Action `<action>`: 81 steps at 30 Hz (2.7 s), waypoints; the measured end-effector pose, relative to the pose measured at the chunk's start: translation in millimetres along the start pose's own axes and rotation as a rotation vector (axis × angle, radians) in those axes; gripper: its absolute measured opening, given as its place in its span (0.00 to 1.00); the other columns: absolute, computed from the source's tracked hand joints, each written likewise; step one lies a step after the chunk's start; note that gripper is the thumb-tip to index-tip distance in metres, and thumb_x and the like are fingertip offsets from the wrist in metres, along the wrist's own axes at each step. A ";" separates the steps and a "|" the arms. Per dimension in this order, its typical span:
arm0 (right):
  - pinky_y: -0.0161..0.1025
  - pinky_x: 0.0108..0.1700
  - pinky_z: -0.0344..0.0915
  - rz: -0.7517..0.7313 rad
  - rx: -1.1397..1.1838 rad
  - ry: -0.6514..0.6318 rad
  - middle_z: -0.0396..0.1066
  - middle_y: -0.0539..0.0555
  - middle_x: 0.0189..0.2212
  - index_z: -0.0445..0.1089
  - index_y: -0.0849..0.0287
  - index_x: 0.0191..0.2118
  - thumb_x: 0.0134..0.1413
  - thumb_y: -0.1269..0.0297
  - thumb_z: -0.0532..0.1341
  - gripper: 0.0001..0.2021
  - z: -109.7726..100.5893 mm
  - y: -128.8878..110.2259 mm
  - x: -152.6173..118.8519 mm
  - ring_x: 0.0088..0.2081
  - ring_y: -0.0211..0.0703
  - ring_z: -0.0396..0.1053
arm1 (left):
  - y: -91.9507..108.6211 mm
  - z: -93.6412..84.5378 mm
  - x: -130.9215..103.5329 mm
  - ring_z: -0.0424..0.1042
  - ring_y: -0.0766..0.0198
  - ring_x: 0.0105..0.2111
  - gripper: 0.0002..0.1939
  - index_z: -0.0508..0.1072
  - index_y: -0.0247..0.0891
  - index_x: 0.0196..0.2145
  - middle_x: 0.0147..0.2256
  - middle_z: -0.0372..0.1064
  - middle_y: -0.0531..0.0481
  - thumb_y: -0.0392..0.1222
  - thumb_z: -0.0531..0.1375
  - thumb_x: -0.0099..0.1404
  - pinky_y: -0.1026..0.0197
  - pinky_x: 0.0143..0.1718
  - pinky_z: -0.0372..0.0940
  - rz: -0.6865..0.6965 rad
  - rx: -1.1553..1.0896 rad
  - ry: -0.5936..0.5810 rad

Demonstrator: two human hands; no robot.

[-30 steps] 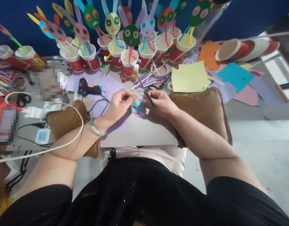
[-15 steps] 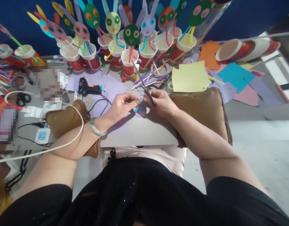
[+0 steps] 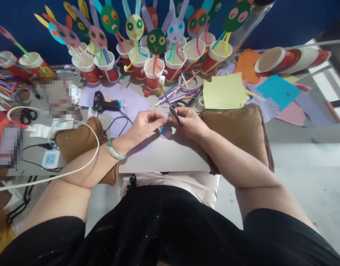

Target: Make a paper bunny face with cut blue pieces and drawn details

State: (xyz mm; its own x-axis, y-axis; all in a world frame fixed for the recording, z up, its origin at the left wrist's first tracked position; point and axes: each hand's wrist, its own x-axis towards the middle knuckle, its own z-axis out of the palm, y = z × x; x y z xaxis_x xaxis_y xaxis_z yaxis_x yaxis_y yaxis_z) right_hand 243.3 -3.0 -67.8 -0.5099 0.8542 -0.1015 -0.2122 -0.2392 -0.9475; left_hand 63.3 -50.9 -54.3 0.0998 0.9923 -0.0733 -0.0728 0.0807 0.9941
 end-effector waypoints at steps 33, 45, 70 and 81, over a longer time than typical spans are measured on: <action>0.34 0.26 0.61 -0.020 -0.020 0.079 0.68 0.46 0.20 0.69 0.59 0.21 0.36 0.51 0.82 0.24 -0.8 6.7 4.3 0.23 0.32 0.61 | 0.6 -1.3 2.1 0.67 0.69 0.25 0.11 0.78 0.38 0.24 0.24 0.73 0.53 0.46 0.73 0.54 0.63 0.29 0.62 -0.027 0.017 0.056; 0.34 0.26 0.58 -0.016 -0.006 0.096 0.63 0.45 0.19 0.69 0.58 0.21 0.35 0.53 0.81 0.22 -2.2 4.3 4.7 0.24 0.31 0.56 | -2.4 -0.3 5.9 0.75 0.65 0.31 0.07 0.81 0.36 0.28 0.28 0.77 0.49 0.42 0.65 0.57 0.61 0.35 0.69 -0.035 -0.041 0.069; 0.35 0.26 0.53 -0.041 -0.034 0.092 0.60 0.45 0.19 0.67 0.57 0.21 0.39 0.49 0.79 0.24 -4.6 0.7 3.8 0.23 0.32 0.53 | -0.7 -1.5 4.3 0.69 0.70 0.26 0.10 0.77 0.37 0.25 0.25 0.73 0.54 0.44 0.72 0.55 0.65 0.30 0.63 -0.007 -0.071 0.064; 0.36 0.31 0.55 -0.075 -0.741 -0.308 0.66 0.47 0.22 0.67 0.58 0.24 0.42 0.41 0.76 0.26 -46.4 -52.5 4.4 0.28 0.35 0.60 | 0.7 -12.1 11.4 0.71 0.69 0.29 0.07 0.78 0.38 0.27 0.27 0.76 0.54 0.42 0.71 0.55 0.64 0.34 0.66 0.095 -0.059 0.104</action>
State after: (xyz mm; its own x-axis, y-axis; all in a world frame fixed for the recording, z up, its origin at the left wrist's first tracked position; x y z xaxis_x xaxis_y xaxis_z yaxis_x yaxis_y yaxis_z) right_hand 290.8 34.7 -32.6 -0.7463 0.6642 -0.0443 0.2984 0.2743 -0.9142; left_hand 52.4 -38.4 -55.5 -0.0133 0.9999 0.0101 -0.1358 -0.0119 0.9907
